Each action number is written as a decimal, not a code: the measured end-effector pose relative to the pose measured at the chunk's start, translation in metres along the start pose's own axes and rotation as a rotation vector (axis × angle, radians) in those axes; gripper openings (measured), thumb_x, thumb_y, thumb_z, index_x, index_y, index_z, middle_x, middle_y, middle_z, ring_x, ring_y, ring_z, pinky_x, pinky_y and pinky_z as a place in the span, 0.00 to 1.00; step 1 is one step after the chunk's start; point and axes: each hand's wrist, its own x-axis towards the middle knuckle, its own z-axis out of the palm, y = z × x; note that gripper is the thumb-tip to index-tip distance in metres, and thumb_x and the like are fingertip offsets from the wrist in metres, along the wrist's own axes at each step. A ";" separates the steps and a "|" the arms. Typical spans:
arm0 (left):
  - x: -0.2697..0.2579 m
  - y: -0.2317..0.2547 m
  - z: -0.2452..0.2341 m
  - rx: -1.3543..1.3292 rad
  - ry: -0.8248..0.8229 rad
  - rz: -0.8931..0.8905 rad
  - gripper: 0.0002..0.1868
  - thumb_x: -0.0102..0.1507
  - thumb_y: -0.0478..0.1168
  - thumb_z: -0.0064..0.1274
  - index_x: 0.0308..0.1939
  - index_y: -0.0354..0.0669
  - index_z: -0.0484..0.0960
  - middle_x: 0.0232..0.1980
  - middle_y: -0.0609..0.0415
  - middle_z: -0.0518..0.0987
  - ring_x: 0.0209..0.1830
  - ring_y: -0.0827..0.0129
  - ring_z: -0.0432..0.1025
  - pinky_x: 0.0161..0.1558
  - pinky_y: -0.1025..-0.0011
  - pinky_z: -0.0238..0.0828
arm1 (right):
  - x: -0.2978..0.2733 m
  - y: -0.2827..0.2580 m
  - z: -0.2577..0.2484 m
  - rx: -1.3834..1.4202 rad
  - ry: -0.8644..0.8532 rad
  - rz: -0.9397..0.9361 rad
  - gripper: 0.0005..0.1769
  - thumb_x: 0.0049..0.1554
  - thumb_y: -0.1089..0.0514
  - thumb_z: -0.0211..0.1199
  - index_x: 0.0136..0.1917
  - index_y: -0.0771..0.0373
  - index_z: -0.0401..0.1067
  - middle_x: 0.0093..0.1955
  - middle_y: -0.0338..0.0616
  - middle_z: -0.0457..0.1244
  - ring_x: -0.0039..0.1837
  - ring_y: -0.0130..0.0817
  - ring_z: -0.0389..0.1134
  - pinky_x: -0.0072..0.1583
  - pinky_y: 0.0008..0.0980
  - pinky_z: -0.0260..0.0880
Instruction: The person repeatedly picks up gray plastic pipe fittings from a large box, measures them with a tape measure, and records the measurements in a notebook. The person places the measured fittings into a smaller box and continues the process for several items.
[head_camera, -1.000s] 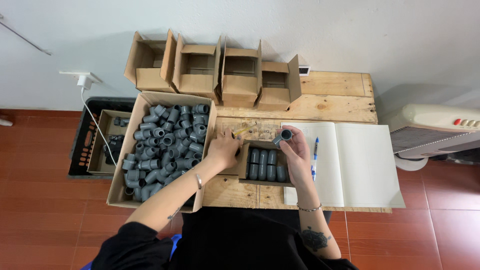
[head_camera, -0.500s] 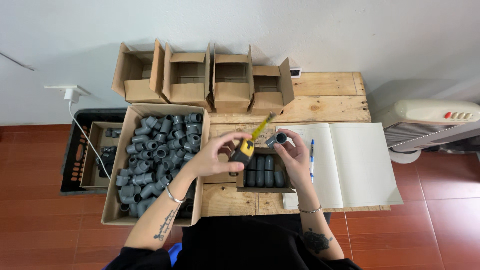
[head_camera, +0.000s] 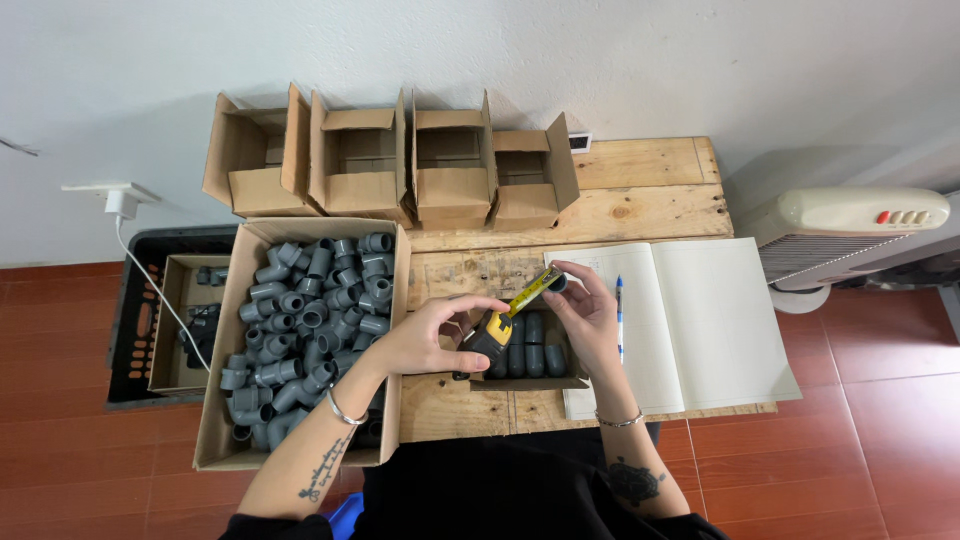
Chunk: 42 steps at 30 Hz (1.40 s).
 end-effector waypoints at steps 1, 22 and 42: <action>0.000 0.004 0.001 0.003 -0.001 0.000 0.42 0.50 0.46 0.73 0.65 0.38 0.75 0.56 0.46 0.76 0.37 0.73 0.70 0.38 0.78 0.74 | -0.001 -0.002 0.001 0.000 0.001 0.000 0.25 0.54 0.70 0.68 0.65 0.65 0.72 0.61 0.46 0.64 0.58 0.37 0.70 0.61 0.36 0.73; -0.002 0.007 0.000 -0.001 -0.008 -0.036 0.42 0.50 0.47 0.73 0.64 0.35 0.75 0.55 0.43 0.77 0.36 0.71 0.71 0.37 0.76 0.76 | -0.002 -0.003 0.001 0.005 0.009 -0.029 0.24 0.53 0.72 0.69 0.63 0.66 0.73 0.61 0.47 0.64 0.57 0.37 0.71 0.60 0.36 0.74; -0.003 0.020 0.004 -0.020 0.007 0.000 0.43 0.49 0.47 0.74 0.65 0.38 0.75 0.56 0.46 0.76 0.40 0.72 0.70 0.40 0.76 0.74 | -0.002 -0.005 0.003 0.107 -0.001 0.074 0.23 0.57 0.67 0.66 0.66 0.67 0.71 0.62 0.48 0.65 0.57 0.37 0.71 0.60 0.38 0.75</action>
